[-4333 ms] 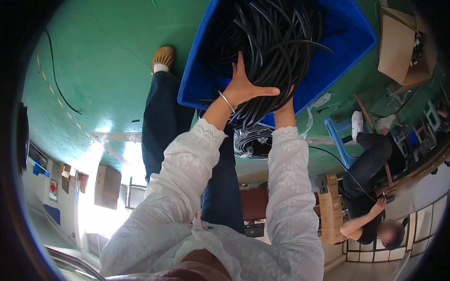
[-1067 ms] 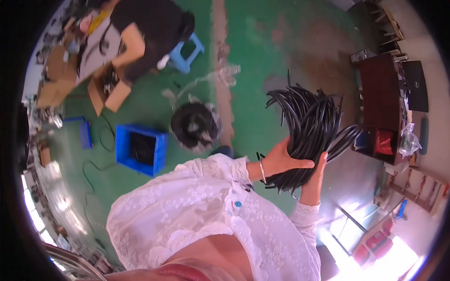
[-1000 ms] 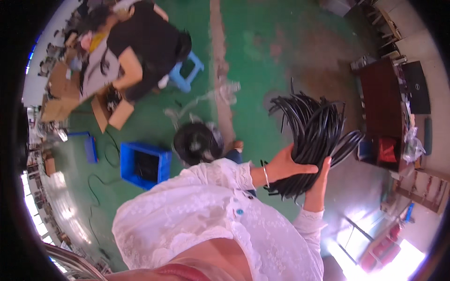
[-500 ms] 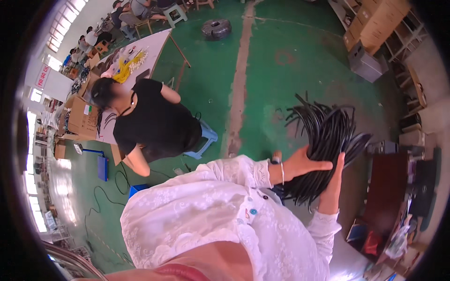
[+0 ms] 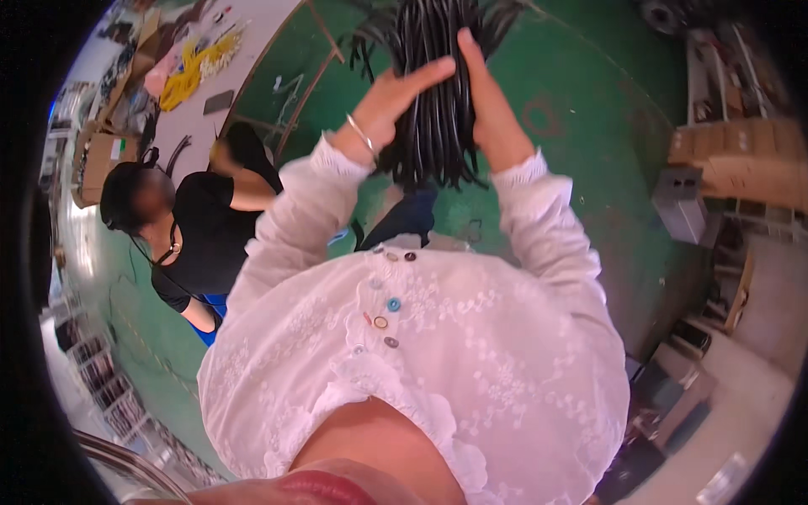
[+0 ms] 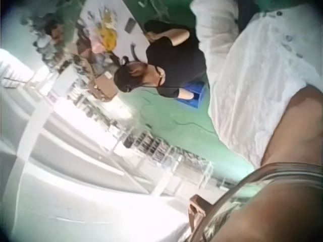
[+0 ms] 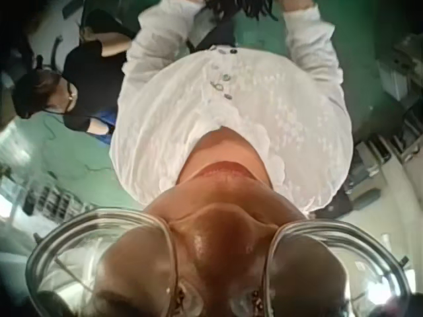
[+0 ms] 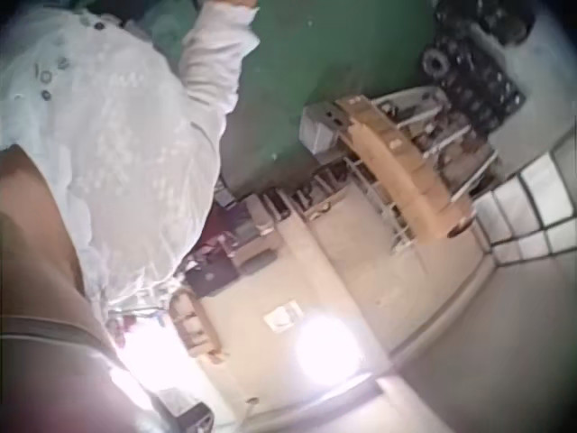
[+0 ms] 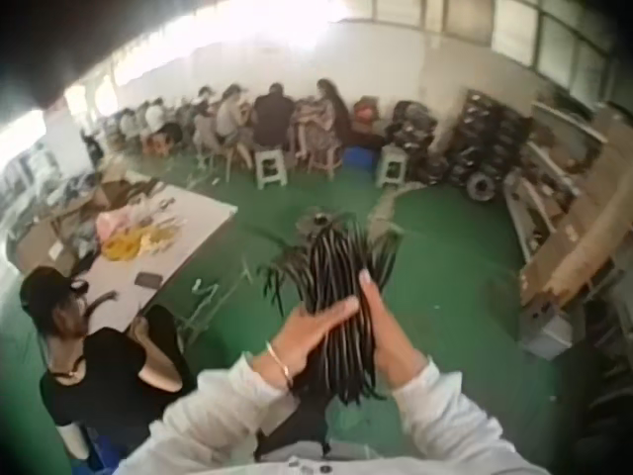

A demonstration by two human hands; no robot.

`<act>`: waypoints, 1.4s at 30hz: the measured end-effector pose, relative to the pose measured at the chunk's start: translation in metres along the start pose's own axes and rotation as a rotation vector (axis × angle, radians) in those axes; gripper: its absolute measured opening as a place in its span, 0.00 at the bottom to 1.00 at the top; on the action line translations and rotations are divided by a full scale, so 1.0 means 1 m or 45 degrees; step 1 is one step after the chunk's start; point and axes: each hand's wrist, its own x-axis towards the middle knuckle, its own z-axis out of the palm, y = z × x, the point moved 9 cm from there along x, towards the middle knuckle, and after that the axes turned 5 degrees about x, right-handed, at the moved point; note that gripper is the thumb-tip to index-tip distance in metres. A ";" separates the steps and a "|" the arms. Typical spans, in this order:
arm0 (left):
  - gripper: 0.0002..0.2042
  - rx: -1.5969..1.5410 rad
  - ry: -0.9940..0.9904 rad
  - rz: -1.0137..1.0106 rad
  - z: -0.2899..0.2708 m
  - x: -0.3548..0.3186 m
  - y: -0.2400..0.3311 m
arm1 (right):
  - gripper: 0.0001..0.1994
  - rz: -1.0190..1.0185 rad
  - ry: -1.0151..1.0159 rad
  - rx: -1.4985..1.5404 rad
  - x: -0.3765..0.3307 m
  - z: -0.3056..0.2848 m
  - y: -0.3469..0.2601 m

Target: Gathering bundles of wires and assembling individual components or connectors at a workstation.

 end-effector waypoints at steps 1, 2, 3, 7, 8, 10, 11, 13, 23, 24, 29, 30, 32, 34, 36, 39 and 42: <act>0.27 -0.022 0.046 -0.016 -0.026 0.031 0.011 | 0.31 -0.014 -0.029 -0.058 0.048 0.005 -0.004; 0.28 -0.045 0.086 -0.032 -0.050 0.059 0.018 | 0.32 -0.034 -0.057 -0.116 0.090 0.010 -0.007; 0.28 -0.040 0.112 0.008 -0.075 0.111 0.045 | 0.32 -0.049 -0.063 -0.139 0.148 0.028 -0.030; 0.33 0.022 0.244 0.159 -0.137 0.271 0.156 | 0.32 0.008 -0.165 -0.059 0.322 0.106 -0.109; 0.35 0.011 0.305 0.196 -0.156 0.303 0.161 | 0.33 0.053 -0.163 0.007 0.356 0.108 -0.114; 0.39 -0.031 0.320 0.205 -0.177 0.385 0.183 | 0.34 0.104 -0.163 0.000 0.438 0.104 -0.147; 0.36 -0.027 0.341 0.242 -0.195 0.433 0.203 | 0.34 0.112 -0.171 -0.037 0.489 0.110 -0.167; 0.34 -0.043 0.408 0.249 -0.236 0.501 0.208 | 0.34 0.162 -0.197 -0.086 0.563 0.115 -0.172; 0.38 0.057 0.768 0.347 -0.522 0.786 0.403 | 0.36 0.431 -0.349 -0.241 1.012 0.279 -0.184; 0.39 0.085 0.876 0.363 -0.559 0.804 0.429 | 0.37 0.524 -0.414 -0.259 1.053 0.313 -0.175; 0.42 0.271 1.220 0.523 -0.757 0.887 0.549 | 0.37 0.540 -0.665 -0.351 1.276 0.456 -0.120; 0.42 0.247 1.247 0.533 -0.791 0.905 0.572 | 0.37 0.564 -0.679 -0.377 1.316 0.481 -0.110; 0.43 0.198 1.291 0.635 -0.852 0.941 0.625 | 0.36 0.503 -0.730 -0.393 1.396 0.539 -0.100; 0.43 0.227 1.315 0.666 -0.919 0.984 0.702 | 0.36 0.520 -0.781 -0.404 1.477 0.618 -0.102; 0.43 0.267 1.319 0.646 -0.971 1.026 0.758 | 0.36 0.540 -0.786 -0.388 1.544 0.669 -0.105; 0.43 0.178 1.265 0.567 -1.055 1.083 0.819 | 0.36 0.606 -0.710 -0.345 1.641 0.728 -0.090; 0.41 0.226 1.250 0.640 -1.196 1.173 0.928 | 0.35 0.685 -0.870 -0.236 1.797 0.853 -0.069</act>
